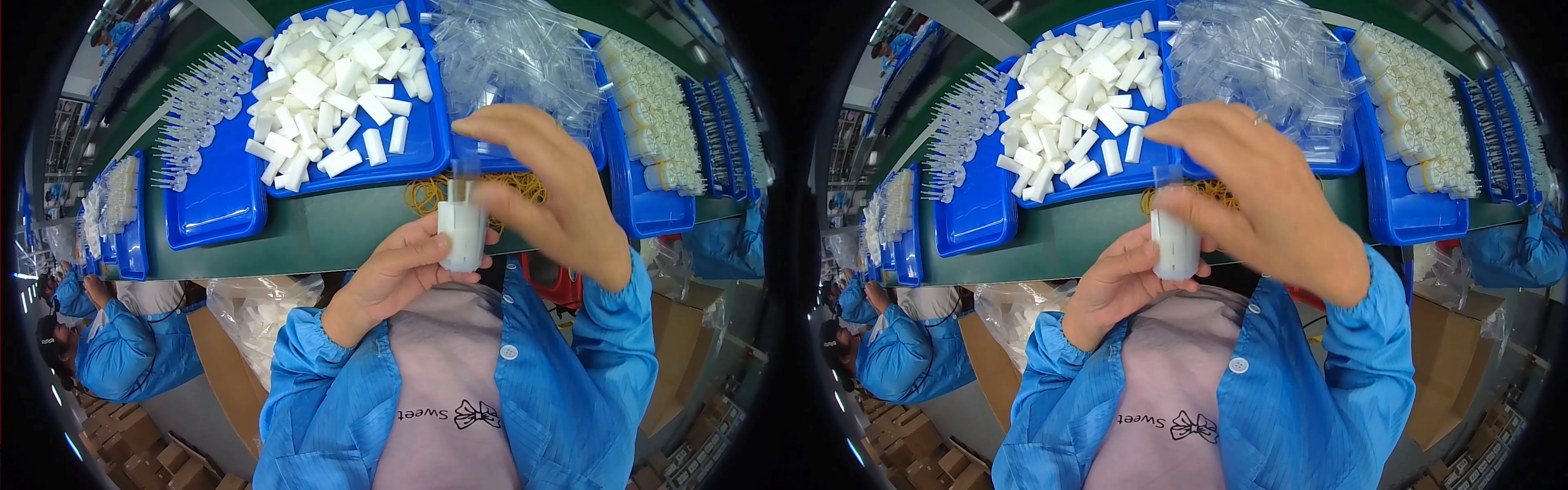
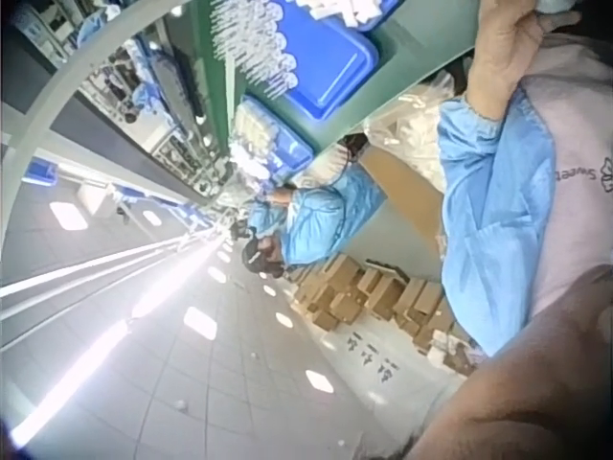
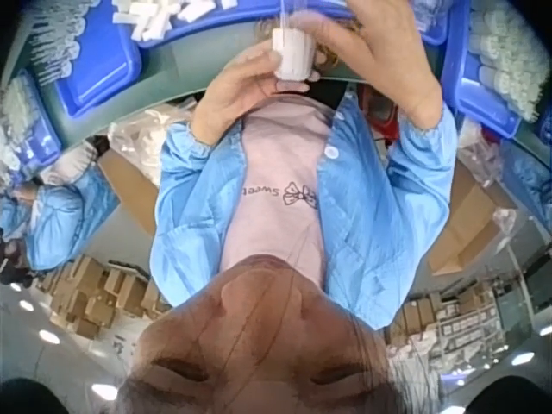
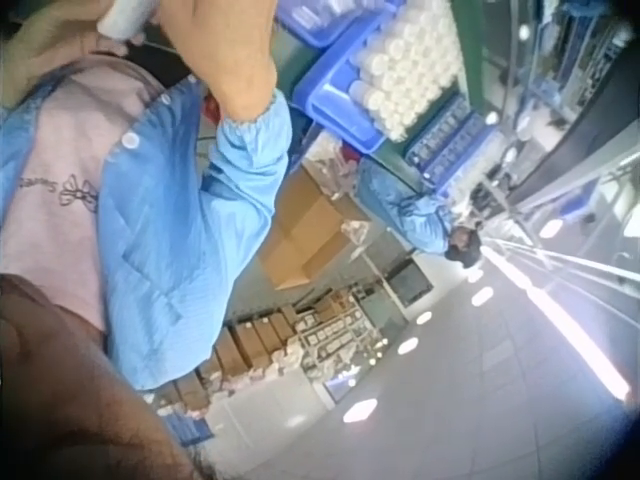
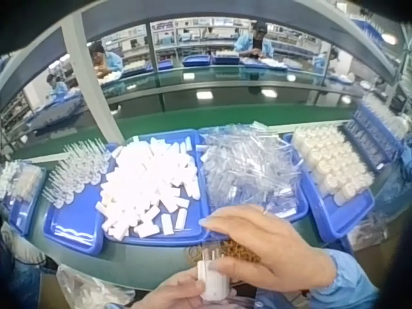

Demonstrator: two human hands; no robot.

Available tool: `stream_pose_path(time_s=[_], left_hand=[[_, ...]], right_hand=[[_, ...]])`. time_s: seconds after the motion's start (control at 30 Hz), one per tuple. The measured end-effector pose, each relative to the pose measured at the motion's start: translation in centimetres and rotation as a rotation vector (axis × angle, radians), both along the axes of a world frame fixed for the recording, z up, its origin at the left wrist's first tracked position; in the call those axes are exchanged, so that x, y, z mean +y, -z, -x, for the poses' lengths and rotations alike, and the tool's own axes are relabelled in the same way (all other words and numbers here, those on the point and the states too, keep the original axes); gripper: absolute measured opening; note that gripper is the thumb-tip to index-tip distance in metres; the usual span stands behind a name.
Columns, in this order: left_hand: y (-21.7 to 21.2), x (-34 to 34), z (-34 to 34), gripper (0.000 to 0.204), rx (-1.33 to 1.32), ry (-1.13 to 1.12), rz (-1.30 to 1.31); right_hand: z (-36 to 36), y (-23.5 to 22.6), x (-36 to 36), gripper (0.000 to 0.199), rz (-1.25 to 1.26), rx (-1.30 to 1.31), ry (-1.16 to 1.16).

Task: The person assembles component bundles by attaching foam pieces onto the prongs of a plastic base, sliding a clear plastic sleeve over the assembly, securing it with a rubber band, and placing the finished bundle onto a tray.

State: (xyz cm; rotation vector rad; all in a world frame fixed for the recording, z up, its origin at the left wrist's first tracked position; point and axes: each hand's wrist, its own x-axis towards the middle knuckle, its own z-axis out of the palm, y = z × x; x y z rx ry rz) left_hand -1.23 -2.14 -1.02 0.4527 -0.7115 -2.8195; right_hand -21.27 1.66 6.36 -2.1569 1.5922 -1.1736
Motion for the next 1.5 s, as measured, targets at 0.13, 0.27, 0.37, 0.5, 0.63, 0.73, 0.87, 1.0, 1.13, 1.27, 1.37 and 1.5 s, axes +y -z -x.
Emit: stream_pose_path(time_s=[0.13, 0.27, 0.37, 0.5, 0.63, 0.73, 0.87, 1.0, 1.13, 1.27, 1.37, 1.5], left_hand=[[-0.2, 0.4, -0.2, 0.058, 0.017, -0.065, -0.034], [-0.4, 0.4, -0.5, 0.058, 0.018, -0.021, -0.023], [0.1, 0.8, -0.5, 0.057, 0.026, -0.051, -0.058], [0.5, 0.5, -0.7, 0.056, 0.052, -0.086, -0.108], [-0.1, 0.4, -1.1, 0.054, 0.001, -0.154, -0.105], [0.4, 0.7, -1.4, 0.052, 0.043, -0.234, -0.132], [-0.1, 1.0, -0.8, 0.052, -0.184, -0.319, 0.173], [0.3, 0.1, -0.6, 0.057, -0.121, -0.279, 0.048], [0.5, -0.1, -0.9, 0.061, -0.210, -0.330, 0.333], [0.4, 0.3, 0.0, 0.069, -0.303, -0.521, 0.612], [0.3, 0.2, -0.6, 0.068, -0.279, -0.486, 0.614], [0.4, -0.4, -0.7, 0.056, -0.208, -0.410, 0.415]], right_hand=[[-1.4, -0.8, 1.8, 0.097, -0.175, -0.012, -0.155], [-2.2, -0.2, 2.2, 0.106, -0.304, 0.017, -0.171], [-1.9, 0.7, 1.8, 0.103, -0.192, 0.026, -0.193], [-1.8, 1.9, 1.6, 0.092, -0.086, -0.028, -0.222], [-2.5, 2.1, 1.7, 0.079, -0.016, 0.059, -0.223], [-2.7, 2.4, 1.6, 0.075, 0.058, 0.156, -0.212], [-3.2, 2.4, 1.6, 0.068, -0.092, 0.237, -0.193], [-1.0, 2.0, 0.3, 0.059, -0.137, -0.119, -0.100], [2.4, 4.8, -1.1, 0.016, -0.088, 0.224, 0.174], [1.7, 6.6, -1.5, 0.013, -0.155, 0.590, 0.252], [0.8, 7.1, -0.9, 0.017, -0.202, 0.644, 0.246], [1.3, 7.2, -0.8, 0.023, -0.238, 0.565, 0.186]])
